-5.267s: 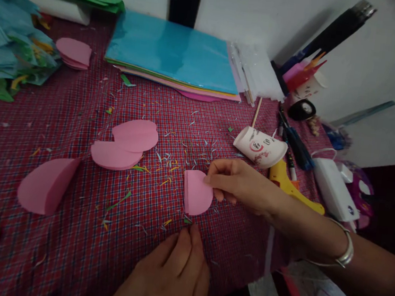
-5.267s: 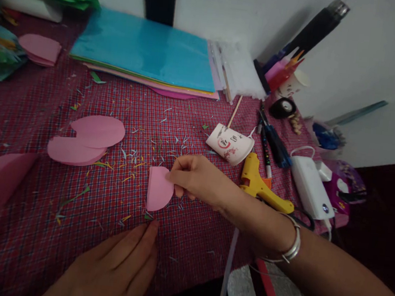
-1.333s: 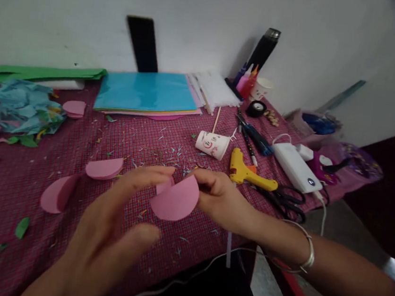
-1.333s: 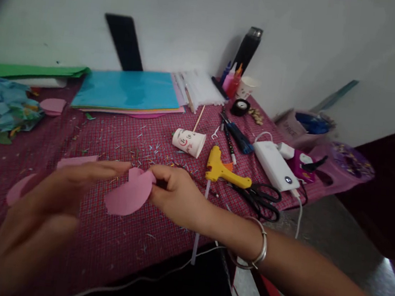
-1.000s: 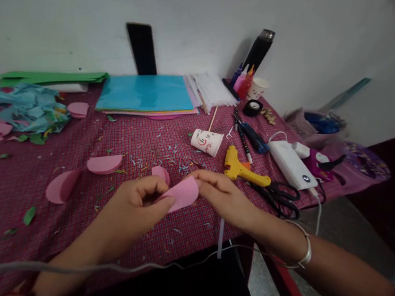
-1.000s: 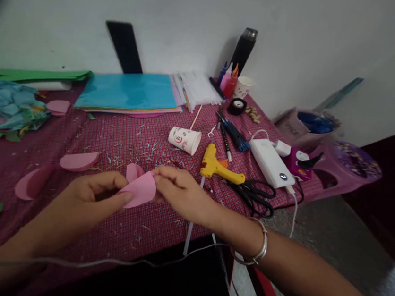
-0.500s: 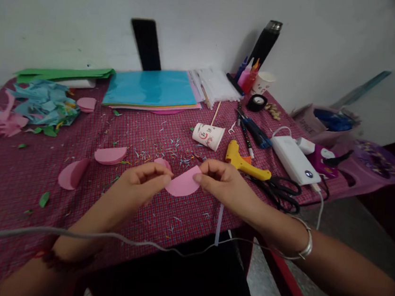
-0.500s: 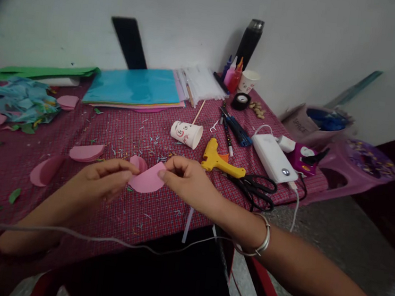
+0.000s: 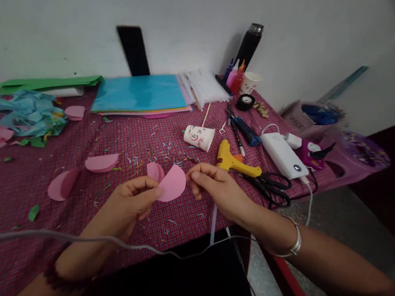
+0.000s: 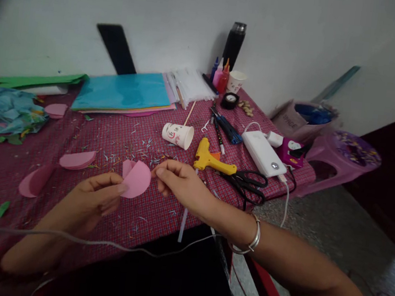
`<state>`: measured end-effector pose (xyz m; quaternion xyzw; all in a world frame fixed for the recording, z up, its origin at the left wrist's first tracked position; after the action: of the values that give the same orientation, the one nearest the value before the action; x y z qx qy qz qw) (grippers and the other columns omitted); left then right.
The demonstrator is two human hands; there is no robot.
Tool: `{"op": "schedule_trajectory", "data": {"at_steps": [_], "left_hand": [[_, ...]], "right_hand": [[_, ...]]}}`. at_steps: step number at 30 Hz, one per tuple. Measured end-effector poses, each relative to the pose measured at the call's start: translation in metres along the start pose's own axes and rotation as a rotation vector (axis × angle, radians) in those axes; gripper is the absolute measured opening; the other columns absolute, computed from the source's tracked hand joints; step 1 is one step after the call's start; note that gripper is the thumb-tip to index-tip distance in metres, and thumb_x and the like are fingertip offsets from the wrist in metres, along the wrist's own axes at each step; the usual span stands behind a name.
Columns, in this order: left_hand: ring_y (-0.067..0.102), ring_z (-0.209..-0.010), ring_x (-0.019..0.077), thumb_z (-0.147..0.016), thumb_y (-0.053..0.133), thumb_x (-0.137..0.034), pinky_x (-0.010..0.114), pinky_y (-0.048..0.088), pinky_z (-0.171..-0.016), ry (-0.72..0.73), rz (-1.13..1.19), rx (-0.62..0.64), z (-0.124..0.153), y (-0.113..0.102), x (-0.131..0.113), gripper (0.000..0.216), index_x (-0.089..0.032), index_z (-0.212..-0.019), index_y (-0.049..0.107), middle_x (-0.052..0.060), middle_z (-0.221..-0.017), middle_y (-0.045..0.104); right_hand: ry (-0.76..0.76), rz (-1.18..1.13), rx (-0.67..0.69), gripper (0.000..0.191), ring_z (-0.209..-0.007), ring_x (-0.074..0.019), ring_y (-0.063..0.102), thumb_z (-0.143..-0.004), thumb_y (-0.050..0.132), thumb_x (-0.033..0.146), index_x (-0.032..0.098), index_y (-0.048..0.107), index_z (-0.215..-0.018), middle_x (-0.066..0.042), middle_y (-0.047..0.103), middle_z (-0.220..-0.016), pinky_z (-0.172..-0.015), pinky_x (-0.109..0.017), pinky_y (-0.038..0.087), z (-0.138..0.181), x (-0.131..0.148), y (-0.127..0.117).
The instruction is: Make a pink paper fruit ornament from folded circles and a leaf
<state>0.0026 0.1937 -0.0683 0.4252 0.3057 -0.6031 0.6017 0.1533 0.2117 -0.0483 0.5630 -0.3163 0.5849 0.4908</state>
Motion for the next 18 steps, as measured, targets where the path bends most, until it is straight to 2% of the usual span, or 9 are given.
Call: {"op": "schedule_trajectory", "data": {"at_steps": [3,5,9,15,18], "left_hand": [[0.027,-0.035,0.0024,-0.058,0.079,-0.032,0.015,0.023,-0.036,0.004,0.075,-0.011,0.004,0.005,0.004,0.03,-0.017,-0.058,0.053,-0.01,-0.039,0.036],[0.028,-0.034,0.0037,-0.065,0.074,-0.039,0.017,0.024,-0.036,-0.005,0.113,-0.003,0.007,0.007,0.009,0.034,-0.017,-0.055,0.05,-0.009,-0.038,0.037],[0.034,-0.035,0.0065,-0.077,0.058,-0.054,0.019,0.029,-0.037,0.001,0.143,-0.012,0.014,0.001,0.015,0.041,-0.018,-0.059,0.055,-0.006,-0.039,0.042],[0.036,-0.04,0.0054,-0.074,0.066,-0.042,0.017,0.029,-0.039,0.081,0.069,-0.095,0.02,-0.021,0.009,0.031,-0.016,-0.06,0.058,-0.006,-0.044,0.042],[0.032,-0.04,0.0042,-0.07,0.072,-0.034,0.016,0.025,-0.038,0.092,0.049,-0.067,0.017,-0.023,0.009,0.02,-0.017,-0.076,0.062,-0.008,-0.048,0.042]], "right_hand": [[0.061,-0.005,0.048,0.022,-0.055,-0.0073,0.045,-0.078,0.067,0.036,0.018,0.055,-0.076,0.005,0.052,-0.064,-0.054,-0.024,0.037,0.003,-0.009,0.01],[0.096,-0.009,0.058,0.025,-0.052,-0.0063,0.043,-0.073,0.072,0.035,0.018,0.054,-0.072,0.007,0.051,-0.062,-0.052,-0.023,0.035,0.003,-0.015,0.015],[0.128,-0.02,0.035,0.022,-0.048,-0.0055,0.042,-0.075,0.066,0.031,0.017,0.052,-0.066,0.006,0.051,-0.059,-0.05,-0.023,0.033,0.001,-0.021,0.016],[0.13,0.073,0.049,0.019,-0.048,-0.006,0.041,-0.079,0.061,0.025,0.018,0.05,-0.066,0.007,0.047,-0.057,-0.05,-0.023,0.032,-0.002,-0.023,0.018],[0.098,0.165,0.067,0.019,-0.049,-0.0067,0.039,-0.082,0.059,0.025,0.018,0.049,-0.067,0.008,0.044,-0.056,-0.049,-0.023,0.029,-0.003,-0.02,0.023]]}}
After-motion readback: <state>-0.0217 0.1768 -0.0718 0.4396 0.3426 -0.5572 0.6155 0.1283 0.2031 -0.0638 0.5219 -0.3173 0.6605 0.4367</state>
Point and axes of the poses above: each hand's wrist, its own z-axis away from the middle knuckle, its own y-axis out of the palm, x = y × z, the point moved 9 cm from there along -z, towards the middle knuckle
